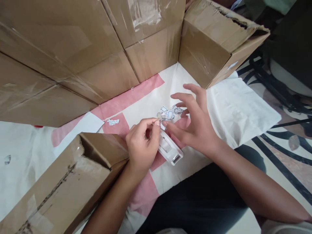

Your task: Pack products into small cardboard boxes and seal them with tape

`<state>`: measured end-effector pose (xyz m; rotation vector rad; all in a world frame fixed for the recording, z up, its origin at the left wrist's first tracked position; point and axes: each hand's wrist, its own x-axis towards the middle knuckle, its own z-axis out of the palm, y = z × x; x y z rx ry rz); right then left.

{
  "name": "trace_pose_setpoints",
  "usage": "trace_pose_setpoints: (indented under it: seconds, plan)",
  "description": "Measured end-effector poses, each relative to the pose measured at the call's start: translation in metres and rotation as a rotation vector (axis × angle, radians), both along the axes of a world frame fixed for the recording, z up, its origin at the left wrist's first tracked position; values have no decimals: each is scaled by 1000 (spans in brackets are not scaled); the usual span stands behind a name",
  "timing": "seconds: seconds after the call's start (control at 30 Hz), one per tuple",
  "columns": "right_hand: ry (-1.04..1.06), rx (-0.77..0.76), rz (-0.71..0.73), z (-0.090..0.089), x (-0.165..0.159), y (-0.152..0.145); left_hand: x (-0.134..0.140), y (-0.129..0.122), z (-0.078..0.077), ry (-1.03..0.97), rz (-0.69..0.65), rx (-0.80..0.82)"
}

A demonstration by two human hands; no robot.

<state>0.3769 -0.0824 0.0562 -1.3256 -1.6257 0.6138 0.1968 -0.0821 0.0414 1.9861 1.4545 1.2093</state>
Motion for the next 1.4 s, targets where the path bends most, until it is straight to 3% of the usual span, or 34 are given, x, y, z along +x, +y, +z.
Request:
trace_pose_setpoints:
  seconds: [0.13,0.27,0.4,0.53,0.73,0.93,1.07,1.27,1.4]
  plan:
    - [-212,154,21,-2,-1,-2,-1,-1,-1,-31,30,-30]
    - [-274,177,93,-2,-1,0,1,-1,-1,-82,-18,-71]
    - [-304,180,164,-5,1,2,4,1,2,-236,-65,-265]
    - [-313,239,123,-13,1,4,7,1,4,-340,-65,-386]
    - [-321,257,58,-17,-5,3,7,-1,0,-238,-44,-314]
    - [-196,139,86,-18,-8,-1,3,-2,-3,15,12,-147]
    - [-127,150,134,-20,-7,1,2,-1,-2,-21,5,-175]
    - [-234,279,174,-20,-5,4,5,-2,4,-158,14,-264]
    - [-314,424,117,-23,-7,4,6,-1,6,-223,33,-292]
